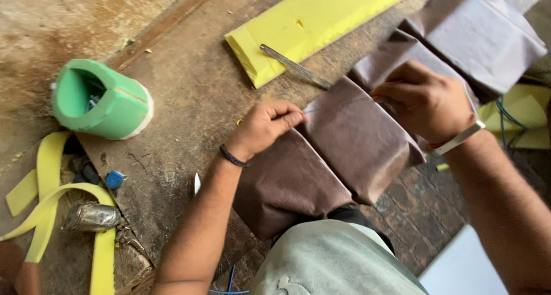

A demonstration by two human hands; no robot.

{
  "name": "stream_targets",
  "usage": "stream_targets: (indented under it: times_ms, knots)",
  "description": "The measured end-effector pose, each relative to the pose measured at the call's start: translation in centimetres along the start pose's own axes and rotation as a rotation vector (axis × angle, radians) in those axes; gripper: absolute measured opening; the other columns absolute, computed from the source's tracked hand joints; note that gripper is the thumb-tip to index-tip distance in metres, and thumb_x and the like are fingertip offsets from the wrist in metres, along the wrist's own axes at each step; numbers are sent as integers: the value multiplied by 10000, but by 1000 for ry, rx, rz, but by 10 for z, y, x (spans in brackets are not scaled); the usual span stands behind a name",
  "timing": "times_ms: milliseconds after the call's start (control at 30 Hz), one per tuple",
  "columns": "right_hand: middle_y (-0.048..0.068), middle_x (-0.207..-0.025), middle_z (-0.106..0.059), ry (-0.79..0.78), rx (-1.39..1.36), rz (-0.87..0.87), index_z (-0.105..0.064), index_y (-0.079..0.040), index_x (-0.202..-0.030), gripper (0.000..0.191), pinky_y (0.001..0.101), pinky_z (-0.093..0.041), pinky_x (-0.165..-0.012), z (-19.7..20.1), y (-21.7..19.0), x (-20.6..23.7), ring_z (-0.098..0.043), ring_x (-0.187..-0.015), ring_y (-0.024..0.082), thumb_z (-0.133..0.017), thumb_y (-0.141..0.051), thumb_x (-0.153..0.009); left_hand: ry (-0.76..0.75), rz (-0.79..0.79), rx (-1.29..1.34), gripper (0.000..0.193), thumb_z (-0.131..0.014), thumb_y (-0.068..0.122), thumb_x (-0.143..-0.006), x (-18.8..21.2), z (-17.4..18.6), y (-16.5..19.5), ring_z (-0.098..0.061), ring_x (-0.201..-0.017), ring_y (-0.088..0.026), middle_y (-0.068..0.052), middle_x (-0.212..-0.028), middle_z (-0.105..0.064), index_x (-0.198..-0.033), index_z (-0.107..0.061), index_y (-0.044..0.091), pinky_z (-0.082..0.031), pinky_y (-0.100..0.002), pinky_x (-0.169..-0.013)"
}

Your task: The person threads a needle with brown thread, cuts the thread with scissors, and then uses a pneumatic staple gun to attach brown fabric to a yellow foam cushion on a wooden workbench.

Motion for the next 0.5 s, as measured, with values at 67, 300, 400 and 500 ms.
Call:
stream_targets:
  times_ms: [67,300,400,500]
  knots:
    - [-35,-1031,-737,-34,154,-70,-829,-220,-1038,58,238,-540,-575,-8,41,2,-702,-787,95,-774,-216,-1023,158,117,133,237,-651,237,-1041,-6,58,-9,-555,-774,-134,-48,-853,-657,-1042,-750,22,-447,-272,-690]
    - [-67,-1028,-713,27,274,-334,-805,-311,-994,92,329,-540,-667,-100,164,32,-694,-820,165,-801,-341,-1081,432,-117,804,189,-620,241,-1035,-12,186,-18,-729,-865,-217,-79,-952,-749,-1015,-701,71,-584,-360,-782]
    - [-66,-1062,-714,-30,246,-371,-797,-325,-982,73,355,-560,-701,-152,194,48,-699,-851,184,-757,-340,-1041,529,-116,858,193,-626,257,-1025,0,215,-34,-743,-931,-230,-75,-1005,-758,-1049,-701,81,-589,-378,-834]
    - [-60,-1133,-722,-143,242,-454,-803,-345,-988,103,378,-579,-769,-191,221,61,-715,-933,193,-709,-332,-1028,621,-156,904,188,-642,252,-1024,14,232,-45,-735,-970,-229,-71,-1041,-761,-1082,-706,85,-585,-396,-879]
Point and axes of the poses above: each hand's wrist, its own x-axis away from the middle knuckle, its own z-axis out of the back of the hand, y = z × x, the point moved 8 cm from there along -x, towards the middle knuckle
